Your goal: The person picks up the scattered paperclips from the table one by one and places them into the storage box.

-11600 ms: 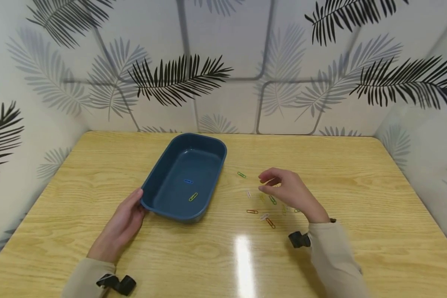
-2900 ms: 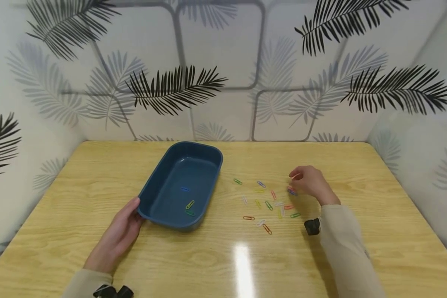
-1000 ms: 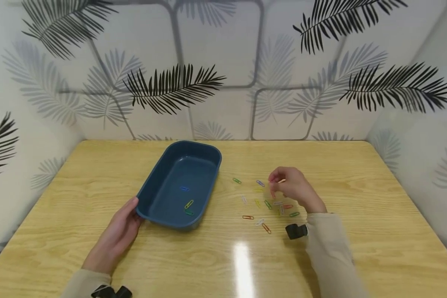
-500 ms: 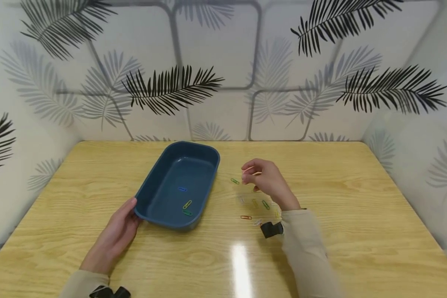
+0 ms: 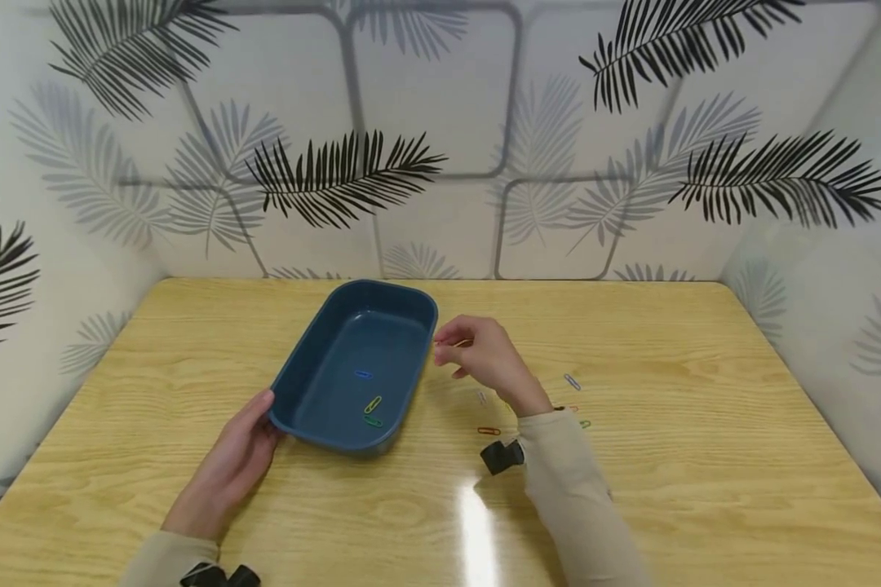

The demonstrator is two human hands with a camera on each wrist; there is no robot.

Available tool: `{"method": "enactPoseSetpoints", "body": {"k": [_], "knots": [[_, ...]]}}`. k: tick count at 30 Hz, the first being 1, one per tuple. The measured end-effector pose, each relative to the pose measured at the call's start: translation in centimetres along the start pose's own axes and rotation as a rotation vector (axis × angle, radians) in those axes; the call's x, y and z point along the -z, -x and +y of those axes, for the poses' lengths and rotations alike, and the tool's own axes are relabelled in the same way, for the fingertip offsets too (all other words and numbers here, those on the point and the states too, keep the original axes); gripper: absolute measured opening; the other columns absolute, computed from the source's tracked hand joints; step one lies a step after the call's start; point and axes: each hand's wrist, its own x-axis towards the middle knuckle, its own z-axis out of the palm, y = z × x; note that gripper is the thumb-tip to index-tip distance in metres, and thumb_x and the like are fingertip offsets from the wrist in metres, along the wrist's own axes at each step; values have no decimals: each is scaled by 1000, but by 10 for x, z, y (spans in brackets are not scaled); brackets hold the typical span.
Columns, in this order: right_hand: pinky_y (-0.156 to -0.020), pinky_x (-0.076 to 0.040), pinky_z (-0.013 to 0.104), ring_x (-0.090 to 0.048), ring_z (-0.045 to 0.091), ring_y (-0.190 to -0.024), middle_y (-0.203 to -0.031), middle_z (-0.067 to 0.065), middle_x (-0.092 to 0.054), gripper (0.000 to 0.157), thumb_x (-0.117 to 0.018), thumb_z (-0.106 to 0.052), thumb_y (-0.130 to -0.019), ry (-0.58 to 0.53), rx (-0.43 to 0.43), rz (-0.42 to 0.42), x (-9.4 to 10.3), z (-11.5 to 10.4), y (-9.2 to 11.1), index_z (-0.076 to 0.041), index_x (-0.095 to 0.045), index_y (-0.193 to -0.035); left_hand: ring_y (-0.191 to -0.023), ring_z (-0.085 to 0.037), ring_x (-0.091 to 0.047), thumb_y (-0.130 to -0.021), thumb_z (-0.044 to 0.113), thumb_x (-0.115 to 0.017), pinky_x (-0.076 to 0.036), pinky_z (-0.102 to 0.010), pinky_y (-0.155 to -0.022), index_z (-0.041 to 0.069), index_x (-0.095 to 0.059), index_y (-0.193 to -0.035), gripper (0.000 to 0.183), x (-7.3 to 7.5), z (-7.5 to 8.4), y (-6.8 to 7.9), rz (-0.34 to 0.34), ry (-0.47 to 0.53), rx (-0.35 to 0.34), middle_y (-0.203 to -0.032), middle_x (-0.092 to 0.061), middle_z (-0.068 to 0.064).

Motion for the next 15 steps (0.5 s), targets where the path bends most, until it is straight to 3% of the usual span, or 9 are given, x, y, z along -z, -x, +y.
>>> {"method": "enactPoseSetpoints", "body": {"k": [7,15], "knots": [[-68,-53,41,-63,34,-86,-87,8,-68,13,-67,-2,-89,-23,52,-38,-14,-2,0,5,-66,-100,-124,-12,-38,-107,22,-37,-29,-24,-103,-5,-23,-148,51,1,0,1,-6,-7,7,-136,-41,-5],[-76,-52,53,-65,33,-88,-88,8,-68,6,-66,-1,-90,-83,61,-110,-33,-6,3,1,-65,-96,-124,-11,-38,-107,22,-37,-30,-25,-103,-6,-22,-148,52,0,0,1,-6,-21,-4,-136,-41,-5]]}}
